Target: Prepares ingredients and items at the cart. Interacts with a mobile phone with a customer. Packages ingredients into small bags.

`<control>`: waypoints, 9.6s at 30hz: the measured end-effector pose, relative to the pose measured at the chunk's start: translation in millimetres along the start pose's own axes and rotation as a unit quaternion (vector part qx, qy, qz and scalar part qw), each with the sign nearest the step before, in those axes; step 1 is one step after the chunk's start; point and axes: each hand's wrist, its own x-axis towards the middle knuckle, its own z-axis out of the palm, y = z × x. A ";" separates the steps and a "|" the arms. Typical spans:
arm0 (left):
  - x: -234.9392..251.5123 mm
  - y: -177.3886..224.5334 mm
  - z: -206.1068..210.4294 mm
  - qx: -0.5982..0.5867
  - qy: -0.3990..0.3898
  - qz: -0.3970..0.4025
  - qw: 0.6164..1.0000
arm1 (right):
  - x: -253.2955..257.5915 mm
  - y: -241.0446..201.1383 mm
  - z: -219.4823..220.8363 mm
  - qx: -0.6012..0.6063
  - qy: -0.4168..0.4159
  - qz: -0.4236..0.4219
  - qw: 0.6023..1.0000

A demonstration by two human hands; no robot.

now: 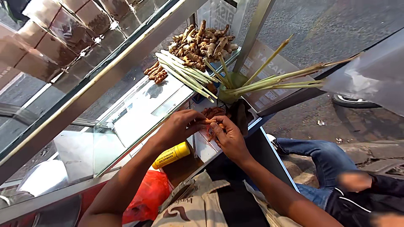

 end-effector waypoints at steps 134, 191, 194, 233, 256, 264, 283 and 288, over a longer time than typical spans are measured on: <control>38.8 -96.0 162.7 0.158 -0.087 -0.232 0.956 | 85.3 29.2 -44.6 -0.498 -0.244 0.214 0.804; -38.3 33.3 52.8 -0.496 0.325 -0.133 0.794 | -4.2 -40.2 -29.7 0.002 -0.242 0.073 0.968; -34.5 8.3 -6.0 -0.146 0.264 -0.173 0.938 | -4.1 -41.4 -34.7 -0.002 -0.236 0.082 0.968; -16.5 60.8 98.7 -0.801 0.323 -0.250 0.439 | 6.6 -39.4 3.2 -0.410 -0.098 -0.139 0.896; 35.1 -111.1 -53.3 0.081 0.181 -0.265 0.944 | 7.6 -22.4 -13.9 0.126 -0.101 0.183 0.970; 32.7 -111.5 -48.4 0.138 0.179 -0.204 0.952 | 6.6 -21.2 -18.6 0.150 -0.074 0.198 0.966; -2.5 17.1 83.8 -0.022 0.128 -0.016 0.991 | 27.6 -16.8 -10.9 0.377 0.075 0.261 0.885; -4.6 15.1 92.9 -0.024 0.143 -0.027 0.989 | 25.3 -17.5 -10.5 0.405 0.072 0.235 0.880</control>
